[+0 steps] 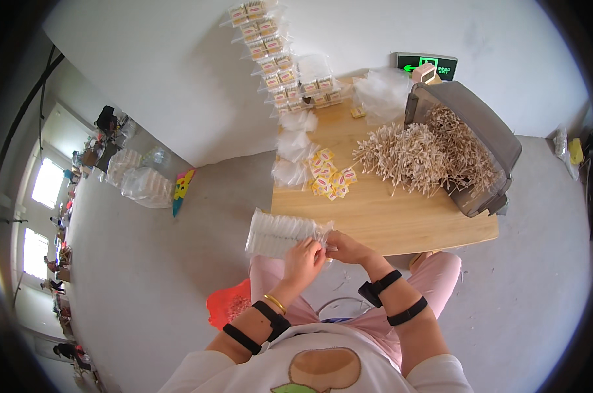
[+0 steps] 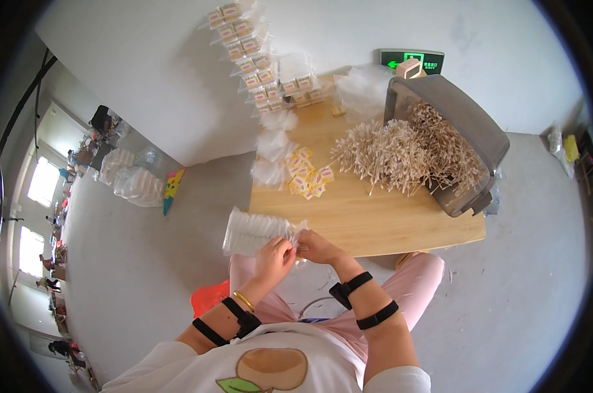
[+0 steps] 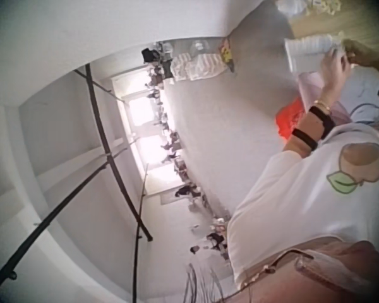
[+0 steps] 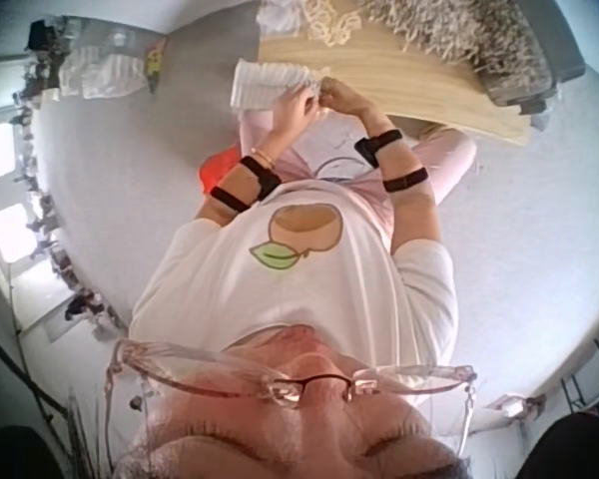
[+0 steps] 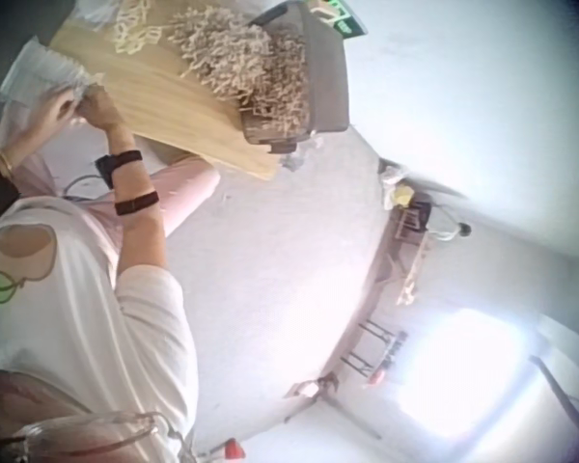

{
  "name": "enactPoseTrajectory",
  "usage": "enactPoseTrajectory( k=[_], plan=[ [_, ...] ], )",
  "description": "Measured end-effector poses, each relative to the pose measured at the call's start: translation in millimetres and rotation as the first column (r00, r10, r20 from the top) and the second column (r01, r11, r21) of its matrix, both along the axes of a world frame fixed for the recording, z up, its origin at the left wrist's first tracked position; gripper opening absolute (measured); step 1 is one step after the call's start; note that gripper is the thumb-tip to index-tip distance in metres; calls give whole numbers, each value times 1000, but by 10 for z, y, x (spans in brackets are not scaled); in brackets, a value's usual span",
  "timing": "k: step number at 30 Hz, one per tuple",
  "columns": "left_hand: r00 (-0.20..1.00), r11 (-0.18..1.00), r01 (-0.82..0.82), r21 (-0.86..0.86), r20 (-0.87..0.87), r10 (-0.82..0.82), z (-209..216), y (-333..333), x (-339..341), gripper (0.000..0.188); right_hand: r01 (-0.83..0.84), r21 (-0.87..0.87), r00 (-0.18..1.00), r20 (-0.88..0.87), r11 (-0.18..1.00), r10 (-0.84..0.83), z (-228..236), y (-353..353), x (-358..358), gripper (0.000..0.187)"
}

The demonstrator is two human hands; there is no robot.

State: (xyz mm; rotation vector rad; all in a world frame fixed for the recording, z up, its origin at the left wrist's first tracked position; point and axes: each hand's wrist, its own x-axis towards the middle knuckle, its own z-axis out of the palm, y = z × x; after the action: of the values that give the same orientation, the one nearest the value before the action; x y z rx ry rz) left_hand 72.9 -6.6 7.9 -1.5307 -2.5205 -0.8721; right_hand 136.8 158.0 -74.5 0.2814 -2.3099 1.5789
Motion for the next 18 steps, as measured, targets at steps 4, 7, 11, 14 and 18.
enactPoseTrajectory(
  k=[4, 7, 11, 14, 18],
  plan=[
    [998, 999, -10, -34, 66, 12, -28, -91, 43, 15, -29, -94, 916, 395, 995, 64, -46, 86, 67, 26],
    [998, 998, -12, -57, 62, 16, -54, -79, 47, 14, 144, -600, 902, 406, 787, 144, -251, 106, 98, 22],
    [995, 996, -32, -77, 97, 39, -17, -89, 66, 14, 340, -559, 901, 424, 756, -92, -259, 33, 47, 25],
    [993, 996, -33, -81, 108, 42, -5, -105, 63, 14, 406, -518, 894, 397, 753, -209, -143, -131, -4, 25],
    [992, 996, -66, -60, 106, 72, 58, -68, 89, 14, 296, -449, 946, 263, 843, -192, -76, -259, -39, 20]
  ],
)
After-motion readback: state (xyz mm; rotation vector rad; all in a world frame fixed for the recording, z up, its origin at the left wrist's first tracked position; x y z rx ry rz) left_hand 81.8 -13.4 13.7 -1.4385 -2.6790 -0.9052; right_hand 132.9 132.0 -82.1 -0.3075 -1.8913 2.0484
